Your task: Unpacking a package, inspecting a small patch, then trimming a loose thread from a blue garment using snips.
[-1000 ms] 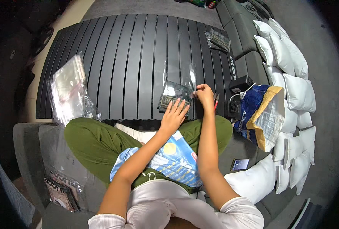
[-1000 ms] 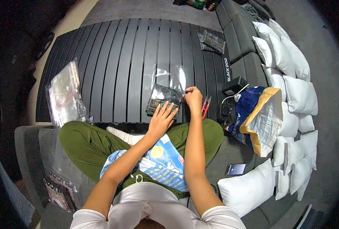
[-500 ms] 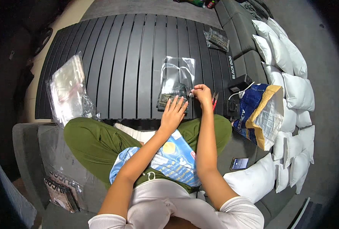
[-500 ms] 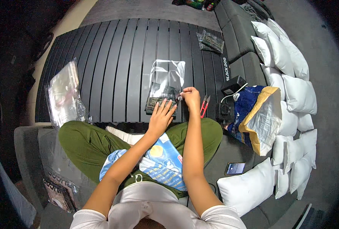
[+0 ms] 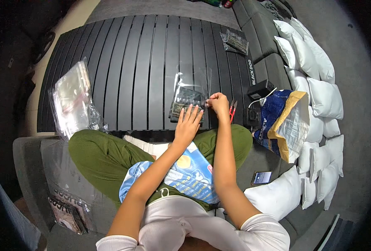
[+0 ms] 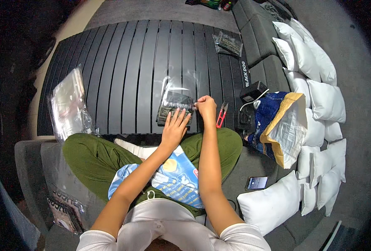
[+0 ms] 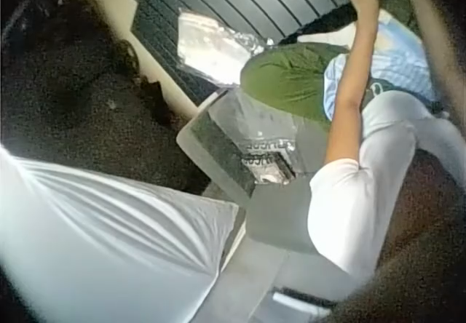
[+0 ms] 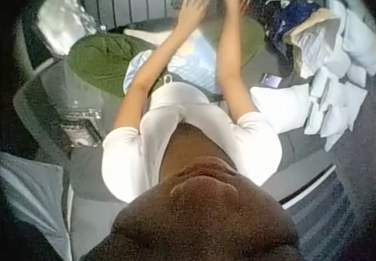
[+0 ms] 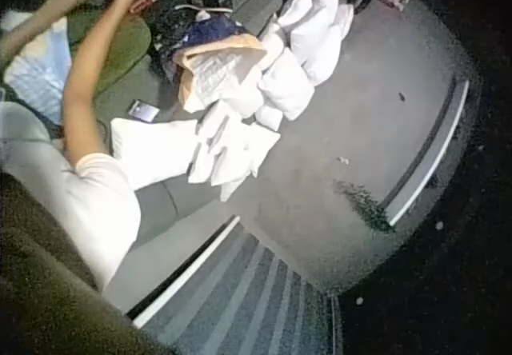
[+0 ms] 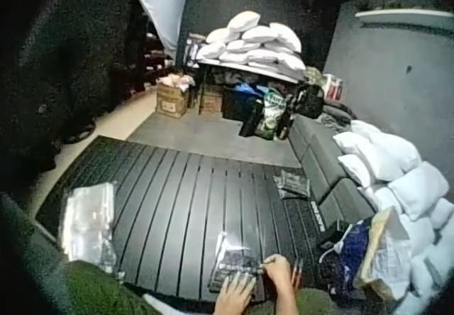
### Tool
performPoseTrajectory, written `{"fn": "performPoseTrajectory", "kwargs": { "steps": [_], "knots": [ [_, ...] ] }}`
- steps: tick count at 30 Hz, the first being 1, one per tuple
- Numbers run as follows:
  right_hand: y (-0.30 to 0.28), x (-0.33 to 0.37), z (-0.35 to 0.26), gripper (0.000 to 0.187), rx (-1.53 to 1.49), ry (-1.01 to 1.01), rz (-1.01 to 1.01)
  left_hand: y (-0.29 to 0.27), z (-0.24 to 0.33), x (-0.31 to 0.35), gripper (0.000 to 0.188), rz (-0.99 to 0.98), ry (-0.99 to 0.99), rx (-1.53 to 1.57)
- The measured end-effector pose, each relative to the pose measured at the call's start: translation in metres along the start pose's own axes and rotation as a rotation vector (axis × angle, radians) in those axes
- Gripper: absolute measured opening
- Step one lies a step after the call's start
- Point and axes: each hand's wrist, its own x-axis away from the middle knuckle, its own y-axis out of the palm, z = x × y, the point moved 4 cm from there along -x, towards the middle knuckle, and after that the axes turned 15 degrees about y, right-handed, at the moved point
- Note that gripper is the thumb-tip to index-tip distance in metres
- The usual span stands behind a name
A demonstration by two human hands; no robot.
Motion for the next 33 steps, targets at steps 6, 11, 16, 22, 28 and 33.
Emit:
{"fn": "performPoseTrajectory", "kwargs": {
  "steps": [6, 11, 16, 22, 28, 33],
  "knots": [
    [-0.004, 0.013, -0.008, 0.015, 0.039, -0.017, 0.013, -0.003, 0.000, -0.006, 0.056, -0.036, -0.025, -0.039],
    [-0.004, 0.014, -0.008, 0.012, -0.072, 0.021, -0.089, -0.003, -0.001, -0.022, 0.061, -0.167, -0.078, -0.025],
    [0.000, 0.018, -0.012, 0.014, -0.327, 0.096, -0.258, 0.003, 0.000, -0.027, 0.058, -0.083, -0.053, -0.157],
    [-0.004, 0.014, -0.006, 0.014, -0.277, 0.111, -0.238, 0.010, 0.004, -0.029, 0.052, -0.202, -0.014, -0.155],
    [-0.006, 0.015, -0.008, 0.015, -0.273, 0.115, -0.226, 0.020, 0.005, -0.033, 0.050, -0.234, -0.063, -0.230],
    [-0.005, 0.015, -0.009, 0.014, -0.272, 0.108, -0.228, 0.025, 0.007, -0.036, 0.050, -0.233, -0.109, -0.307]
  ]
}}
